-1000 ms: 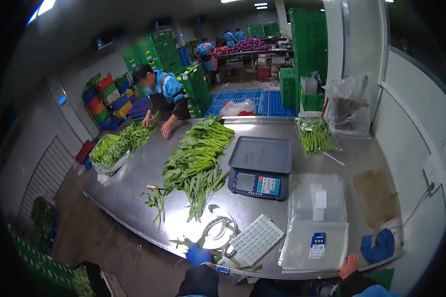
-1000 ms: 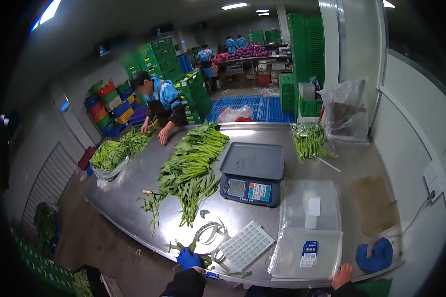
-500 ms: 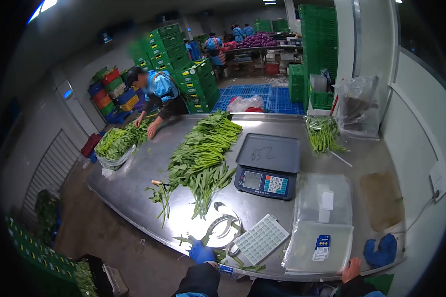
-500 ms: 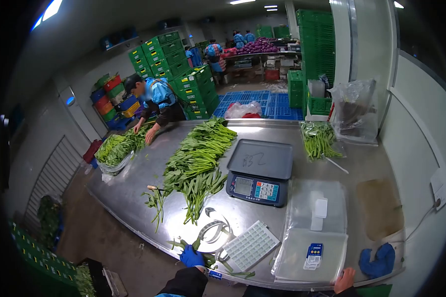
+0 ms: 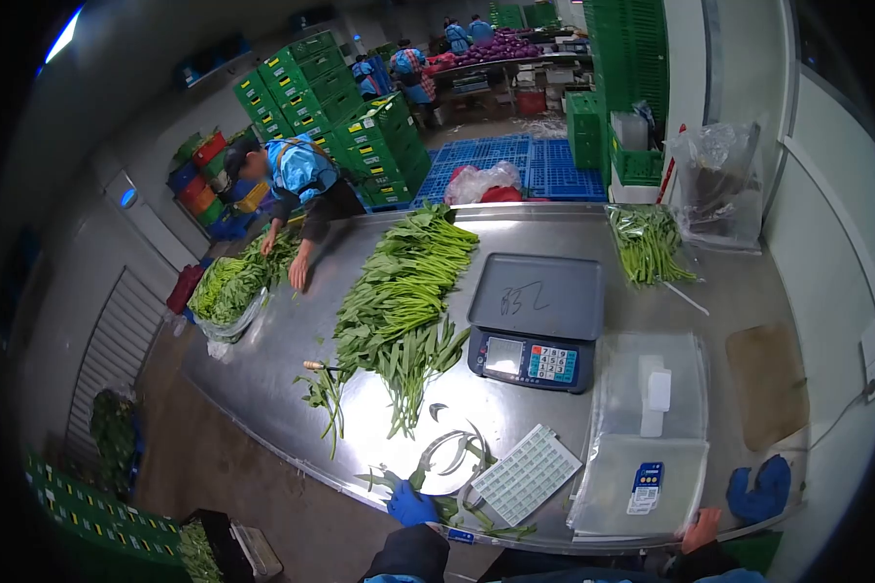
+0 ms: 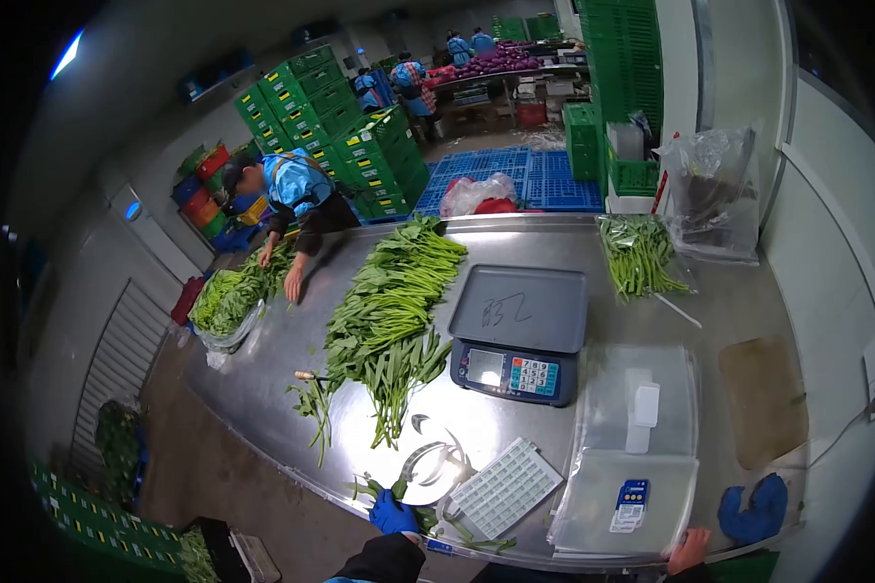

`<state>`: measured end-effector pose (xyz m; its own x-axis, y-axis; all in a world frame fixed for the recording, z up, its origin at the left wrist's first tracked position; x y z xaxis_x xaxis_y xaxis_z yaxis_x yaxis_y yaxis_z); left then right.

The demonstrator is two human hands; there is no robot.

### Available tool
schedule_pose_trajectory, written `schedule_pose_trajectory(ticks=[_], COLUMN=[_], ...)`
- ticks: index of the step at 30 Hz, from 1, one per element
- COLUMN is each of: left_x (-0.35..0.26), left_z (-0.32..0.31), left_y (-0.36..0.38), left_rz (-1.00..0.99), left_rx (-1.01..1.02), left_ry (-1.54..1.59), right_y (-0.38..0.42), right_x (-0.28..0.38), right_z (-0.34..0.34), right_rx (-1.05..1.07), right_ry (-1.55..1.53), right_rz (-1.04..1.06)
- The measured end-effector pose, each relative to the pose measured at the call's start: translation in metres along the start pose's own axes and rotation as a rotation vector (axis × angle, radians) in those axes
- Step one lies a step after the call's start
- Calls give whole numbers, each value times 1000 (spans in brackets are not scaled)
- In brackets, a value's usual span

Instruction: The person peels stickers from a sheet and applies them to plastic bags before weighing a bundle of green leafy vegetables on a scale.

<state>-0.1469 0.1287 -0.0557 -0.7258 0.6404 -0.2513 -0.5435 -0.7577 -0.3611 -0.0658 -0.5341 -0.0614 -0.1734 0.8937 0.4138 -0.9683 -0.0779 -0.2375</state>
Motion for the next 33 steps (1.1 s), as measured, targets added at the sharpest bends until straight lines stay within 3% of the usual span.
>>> schedule_pose_trajectory(ticks=[8,14,17,21,23,25,28,31,33], left_x=[9,9,15,18,15,17,18,16,19], left_z=[-13,-16,-17,-19,-19,-18,-18,-21,-21], left_y=[6,2,7,8,6,8,9,4,6], left_rz=[-55,-40,-48,-56,-48,-48,-39,-2,-11], left_rx=[-70,-119,-125,-141,-129,-134,-117,-48,-57], left_ry=[-32,-24,-11,-28,-30,-36,-35,-30,-41], right_y=[6,9,13,6,-1,-15,-30,-15,-14], right_x=[-7,-11,-19,-42,-82,-88,-91,-177,-183], right_z=[0,-6,-11,-13,-5,35,77,37,25], right_rx=[107,4,-16,183,2,-278,-83,159,92], right_ry=[-37,52,63,-96,211,474,444,428,387], right_rz=[-204,-127,-231,-376,-101,-112,-555,-513,-493])
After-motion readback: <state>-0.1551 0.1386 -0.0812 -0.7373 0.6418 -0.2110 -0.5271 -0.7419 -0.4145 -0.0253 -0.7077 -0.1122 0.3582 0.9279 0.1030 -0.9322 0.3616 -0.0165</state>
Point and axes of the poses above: each hand's wrist, its own y-axis away from the middle knuckle, its own z-axis out of the back of the hand, x = y × z, the point moved 6 cm from there along -y, towards the middle knuckle, and after that the axes turned 5 degrees about -x, right-handed, at the moved point
